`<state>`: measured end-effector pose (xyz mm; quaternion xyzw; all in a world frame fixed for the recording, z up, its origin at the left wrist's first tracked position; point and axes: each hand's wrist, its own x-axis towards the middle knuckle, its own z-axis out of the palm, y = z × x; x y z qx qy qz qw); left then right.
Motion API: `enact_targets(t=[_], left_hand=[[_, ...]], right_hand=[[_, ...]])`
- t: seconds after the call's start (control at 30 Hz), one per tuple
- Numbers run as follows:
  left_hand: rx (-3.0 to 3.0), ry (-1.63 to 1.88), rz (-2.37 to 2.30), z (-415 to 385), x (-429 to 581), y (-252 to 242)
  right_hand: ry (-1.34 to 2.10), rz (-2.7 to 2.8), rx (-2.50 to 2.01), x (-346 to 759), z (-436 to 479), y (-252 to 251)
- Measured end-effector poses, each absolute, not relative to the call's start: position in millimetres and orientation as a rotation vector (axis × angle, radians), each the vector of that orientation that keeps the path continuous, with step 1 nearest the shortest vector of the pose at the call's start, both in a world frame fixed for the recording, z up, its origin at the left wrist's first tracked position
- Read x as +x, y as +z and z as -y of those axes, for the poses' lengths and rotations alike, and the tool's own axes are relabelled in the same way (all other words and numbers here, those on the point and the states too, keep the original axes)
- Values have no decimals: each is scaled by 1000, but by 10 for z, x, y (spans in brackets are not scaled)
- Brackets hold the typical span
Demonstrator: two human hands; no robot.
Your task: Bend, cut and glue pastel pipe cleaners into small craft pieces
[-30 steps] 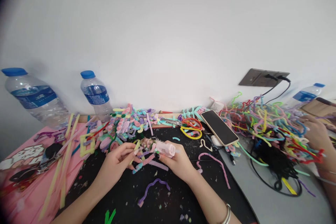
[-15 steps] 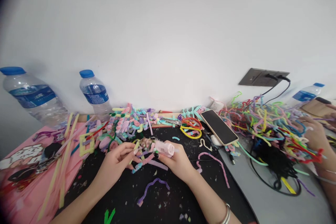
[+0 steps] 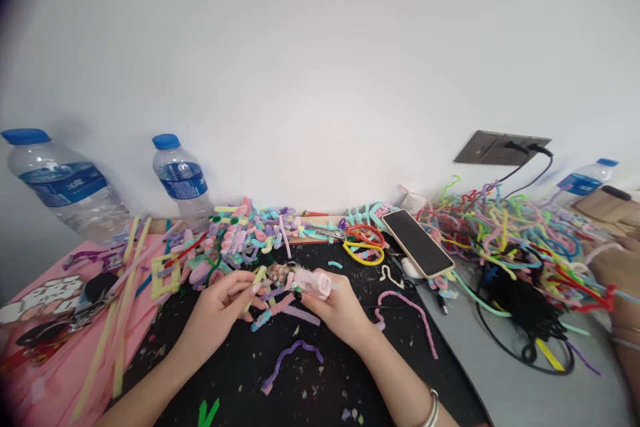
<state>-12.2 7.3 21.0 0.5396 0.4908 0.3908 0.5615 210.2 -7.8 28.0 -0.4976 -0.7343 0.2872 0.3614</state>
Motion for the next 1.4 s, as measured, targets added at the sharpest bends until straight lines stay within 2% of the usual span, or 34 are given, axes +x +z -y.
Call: enact_targets(t=[0.17,0.5,0.63,0.77,1.0,1.23,1.4], left_hand=[[1199,944,-1156,-97,-141,187],[1032,1036,-1187,-143,-207,132],[1038,1061,-1190,-146,-196,165],[1044,1061,-1197,-148,-181,178],[1083,1114,-1198,-143,-197,183],[1070,1156,-1226,-166,-209,169],[1063,1109,-1191,-139,-187,182]], right_hand=[[638,1907,-1402,2135,72,281],[66,2027,-1838,2299,2,295],[-40,2002,-1728,2215,63,359],[156,2183,-1462,1943,169,385],[279,2266,-1458,1698,188,253],[463,2066,-1391,1819,204,341],[777,1607,-1300,1835,220,351]])
